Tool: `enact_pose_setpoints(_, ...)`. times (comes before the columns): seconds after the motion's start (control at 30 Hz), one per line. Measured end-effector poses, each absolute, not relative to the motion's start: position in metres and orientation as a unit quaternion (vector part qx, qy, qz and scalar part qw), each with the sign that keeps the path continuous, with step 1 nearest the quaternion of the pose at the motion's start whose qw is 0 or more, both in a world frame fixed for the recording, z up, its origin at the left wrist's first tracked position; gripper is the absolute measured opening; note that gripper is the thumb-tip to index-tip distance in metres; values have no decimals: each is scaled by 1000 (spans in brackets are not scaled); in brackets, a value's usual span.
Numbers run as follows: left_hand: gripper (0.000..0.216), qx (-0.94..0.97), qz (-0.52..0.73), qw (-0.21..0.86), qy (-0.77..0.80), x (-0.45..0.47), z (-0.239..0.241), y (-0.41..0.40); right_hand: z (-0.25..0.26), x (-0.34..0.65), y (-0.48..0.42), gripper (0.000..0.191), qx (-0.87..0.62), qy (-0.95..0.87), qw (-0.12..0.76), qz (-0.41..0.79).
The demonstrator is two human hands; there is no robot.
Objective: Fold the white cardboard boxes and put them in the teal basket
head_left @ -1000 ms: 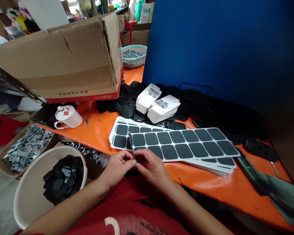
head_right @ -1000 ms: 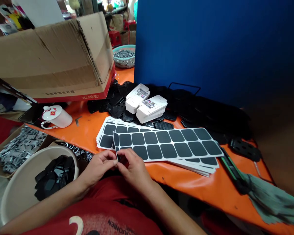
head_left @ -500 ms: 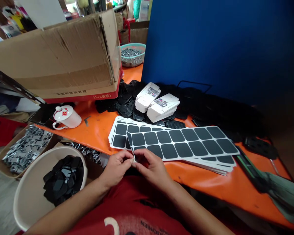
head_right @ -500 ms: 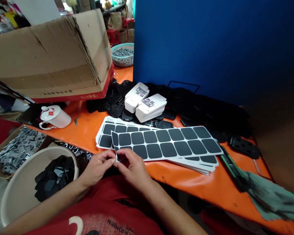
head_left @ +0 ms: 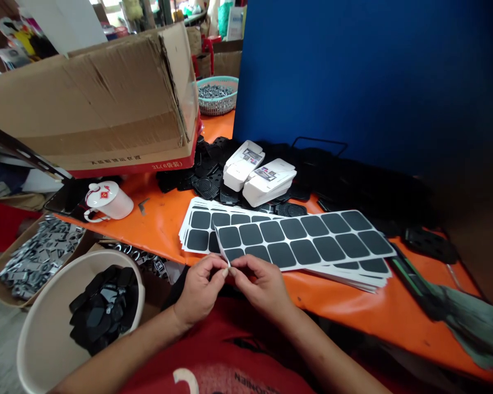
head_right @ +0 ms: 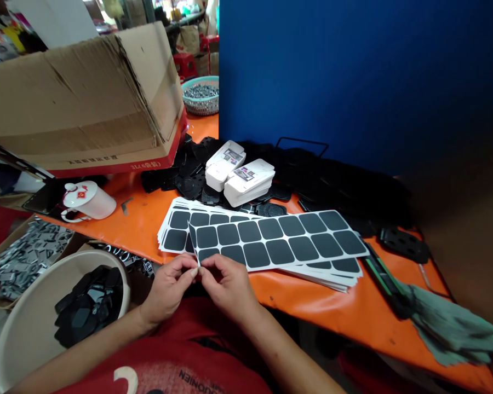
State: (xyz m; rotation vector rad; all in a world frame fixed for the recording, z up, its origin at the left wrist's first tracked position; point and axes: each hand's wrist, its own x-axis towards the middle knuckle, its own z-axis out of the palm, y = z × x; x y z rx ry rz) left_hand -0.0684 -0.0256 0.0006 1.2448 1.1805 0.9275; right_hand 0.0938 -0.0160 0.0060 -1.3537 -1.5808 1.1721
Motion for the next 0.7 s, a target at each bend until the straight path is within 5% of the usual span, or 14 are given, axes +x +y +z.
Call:
enact_pose_setpoints(0.43,18,450,349,534,625,-104,-11,-19,-1,121,-15,23,-580,-542,396,462)
enact_pose_setpoints(0.6,32,504,365,367,691,-126,2,-17,18,140,-21,11,-582,-639,430,260)
enact_pose_setpoints(0.7,35,444,365,502,646,-110,23,-14,36,144,-27,22,-478,-769,410,108)
